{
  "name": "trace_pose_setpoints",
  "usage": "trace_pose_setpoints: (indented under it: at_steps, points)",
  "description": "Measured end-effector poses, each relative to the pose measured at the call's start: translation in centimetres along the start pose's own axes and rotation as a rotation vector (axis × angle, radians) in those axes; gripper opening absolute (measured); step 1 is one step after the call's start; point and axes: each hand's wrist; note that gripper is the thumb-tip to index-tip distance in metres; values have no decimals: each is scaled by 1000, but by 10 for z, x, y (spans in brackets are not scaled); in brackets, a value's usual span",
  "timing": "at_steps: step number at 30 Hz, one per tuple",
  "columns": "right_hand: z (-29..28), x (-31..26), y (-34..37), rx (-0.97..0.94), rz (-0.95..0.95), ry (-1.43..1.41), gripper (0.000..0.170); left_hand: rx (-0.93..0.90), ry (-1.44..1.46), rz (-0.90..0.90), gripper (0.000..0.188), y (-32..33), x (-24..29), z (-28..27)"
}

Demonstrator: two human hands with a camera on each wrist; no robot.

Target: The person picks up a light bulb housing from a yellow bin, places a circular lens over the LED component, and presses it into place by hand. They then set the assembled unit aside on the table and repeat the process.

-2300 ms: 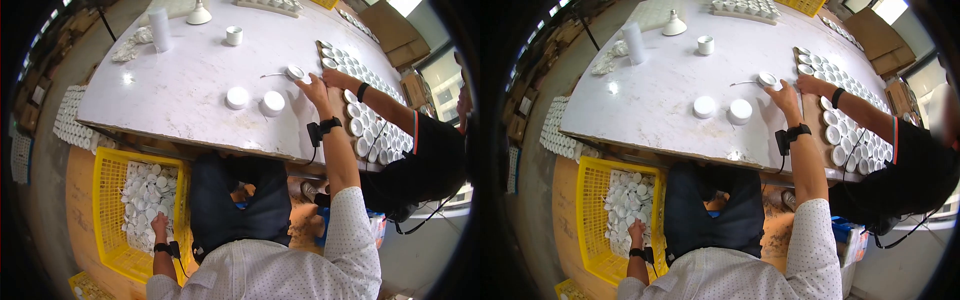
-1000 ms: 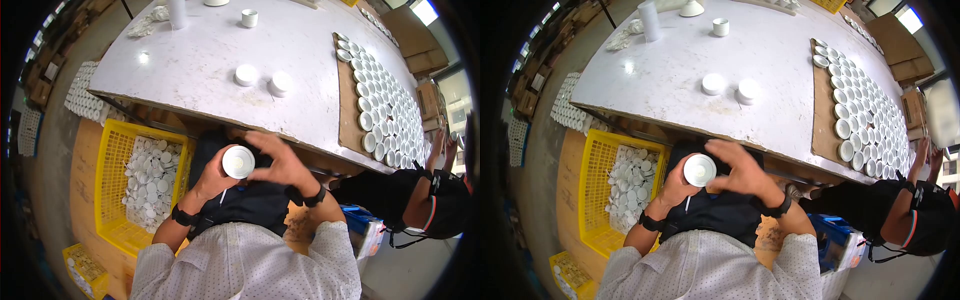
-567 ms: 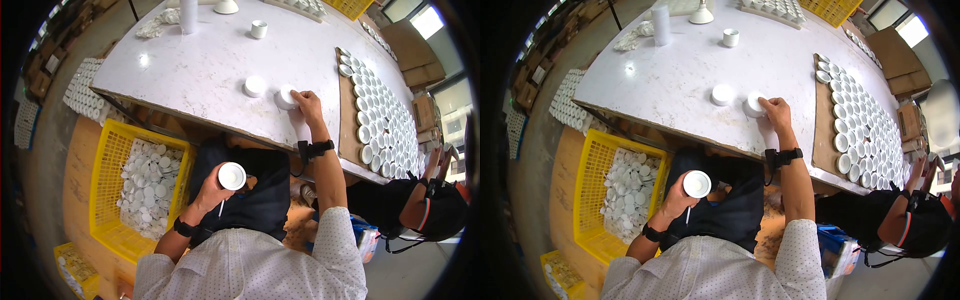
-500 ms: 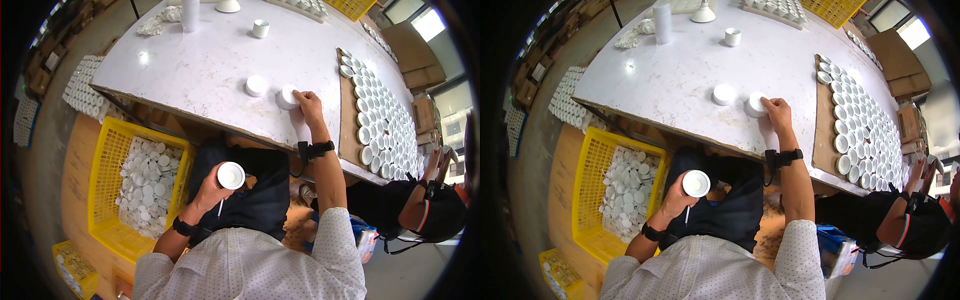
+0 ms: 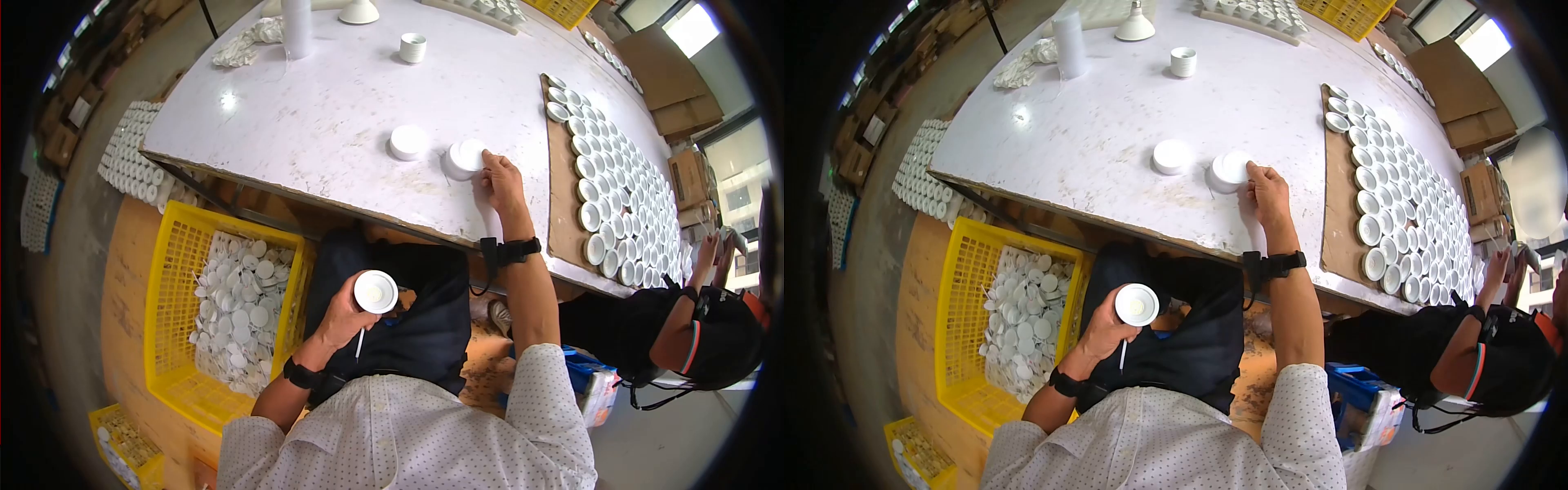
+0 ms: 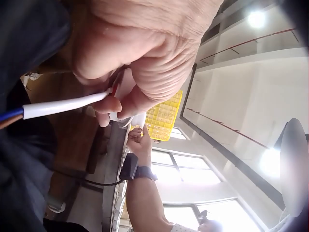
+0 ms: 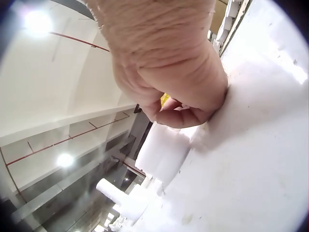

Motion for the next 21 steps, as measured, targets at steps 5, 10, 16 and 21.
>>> trace_pose_setpoints:
  at_steps: [5,10,16,21]
  points:
    - [-11,5,9,57,-1,-195,18,-2,27,-16,61,2,-1,1]
    - [-30,5,41,30,4,-365,12,-28,27,-13,61,0,7,8]
    - [-37,3,79,42,-27,-349,7,-42,-140,-6,59,-15,25,30]
    - [-38,17,115,9,53,-408,10,-73,-82,-5,62,-24,30,40]
Point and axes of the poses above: each hand's wrist, its own y-axis away from the middle knuckle, its own z-axis out of the palm, x = y × z, and after that the axes turned 7 degrees about -z, right-handed
